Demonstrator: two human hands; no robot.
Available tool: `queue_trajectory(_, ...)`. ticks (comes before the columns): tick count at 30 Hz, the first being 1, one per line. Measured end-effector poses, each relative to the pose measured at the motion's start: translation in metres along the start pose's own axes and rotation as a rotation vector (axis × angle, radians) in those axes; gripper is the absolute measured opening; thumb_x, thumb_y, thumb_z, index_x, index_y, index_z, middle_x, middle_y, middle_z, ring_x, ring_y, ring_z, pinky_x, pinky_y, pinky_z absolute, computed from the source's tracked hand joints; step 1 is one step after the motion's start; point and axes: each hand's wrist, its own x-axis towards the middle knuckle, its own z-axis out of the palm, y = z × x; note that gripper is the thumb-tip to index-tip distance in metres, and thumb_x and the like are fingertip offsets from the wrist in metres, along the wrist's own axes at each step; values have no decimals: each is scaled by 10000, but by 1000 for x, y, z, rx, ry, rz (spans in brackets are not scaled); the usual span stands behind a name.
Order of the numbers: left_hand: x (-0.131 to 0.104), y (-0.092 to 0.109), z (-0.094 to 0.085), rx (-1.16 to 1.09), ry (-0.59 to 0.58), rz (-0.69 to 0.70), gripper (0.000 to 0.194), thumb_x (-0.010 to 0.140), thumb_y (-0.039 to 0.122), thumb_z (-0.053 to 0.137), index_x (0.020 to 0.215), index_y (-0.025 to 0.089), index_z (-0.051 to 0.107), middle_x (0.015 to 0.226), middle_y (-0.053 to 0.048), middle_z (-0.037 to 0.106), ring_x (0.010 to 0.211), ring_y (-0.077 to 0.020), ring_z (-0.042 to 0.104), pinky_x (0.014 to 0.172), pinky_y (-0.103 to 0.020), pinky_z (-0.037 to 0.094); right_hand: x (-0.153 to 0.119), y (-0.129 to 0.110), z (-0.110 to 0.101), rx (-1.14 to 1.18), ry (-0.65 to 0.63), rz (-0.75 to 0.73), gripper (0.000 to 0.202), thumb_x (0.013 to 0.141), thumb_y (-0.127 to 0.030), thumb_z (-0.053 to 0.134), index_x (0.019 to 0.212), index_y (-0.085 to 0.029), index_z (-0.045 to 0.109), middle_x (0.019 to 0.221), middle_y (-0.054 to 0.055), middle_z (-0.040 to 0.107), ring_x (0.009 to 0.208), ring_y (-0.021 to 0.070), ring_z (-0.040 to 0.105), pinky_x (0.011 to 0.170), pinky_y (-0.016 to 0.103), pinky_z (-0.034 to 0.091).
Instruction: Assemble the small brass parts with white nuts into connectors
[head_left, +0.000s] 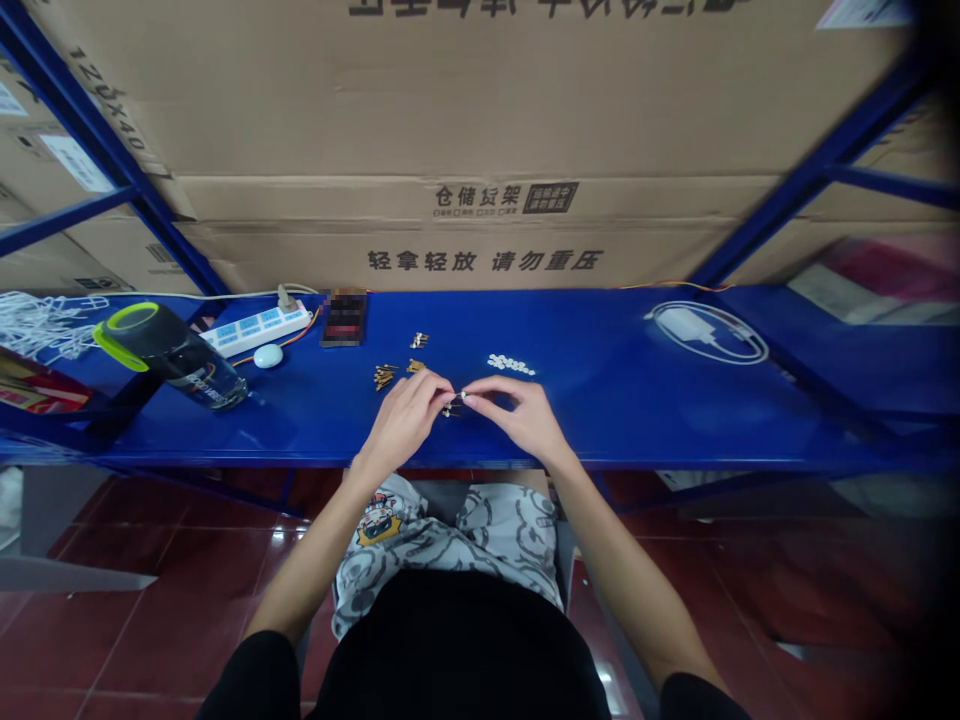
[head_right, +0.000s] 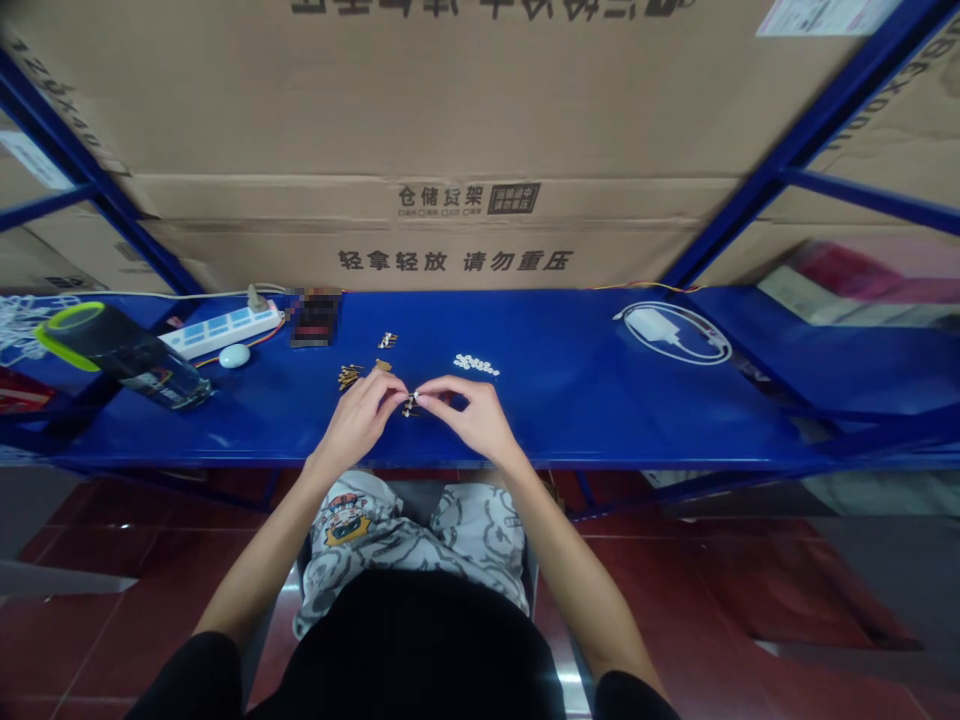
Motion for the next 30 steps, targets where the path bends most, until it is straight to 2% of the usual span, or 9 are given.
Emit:
queue_trajectory(11, 0, 1, -3, -76, 17, 19, 158, 1058, 306, 492, 1107, 220, 615, 1059, -45, 687, 974, -176, 653, 886, -315, 499, 1, 2, -3, 54, 75, -23, 186, 858, -436, 743, 873, -254, 777, 899, 31, 783, 832, 229, 717, 836, 398, 569)
queue_trajectory(17, 0, 2, -3, -68, 52, 58, 157, 1053, 291, 506, 1061, 216, 643, 1022, -43, 701, 976, -176, 659, 899, -330, 501, 2, 2, -1, 53, 57, -23, 193, 866, -442, 729, 877, -252, 759, 908, 33, 771, 831, 224, 706, 828, 392, 568)
queue_trajectory(25, 0, 1, -1, -18, 35, 64, 189, 1065, 291, 475, 1069, 209, 645, 1028, -50, 716, 965, -180, 668, 864, -330, 498, 2, 7, 3, -121, 12, -70, 213, 920, -462, 653, 929, -269, 742, 927, 27, 764, 795, 216, 686, 807, 376, 552)
queue_trajectory(30, -1, 1, 1, 23, 69, 59, 177, 1054, 296, 505, 1077, 207, 656, 1027, -44, 725, 947, -179, 671, 871, -329, 501, 1, 6, 4, -203, 2, -122, 210, 951, -442, 618, 920, -278, 746, 921, 20, 770, 803, 218, 695, 784, 361, 538)
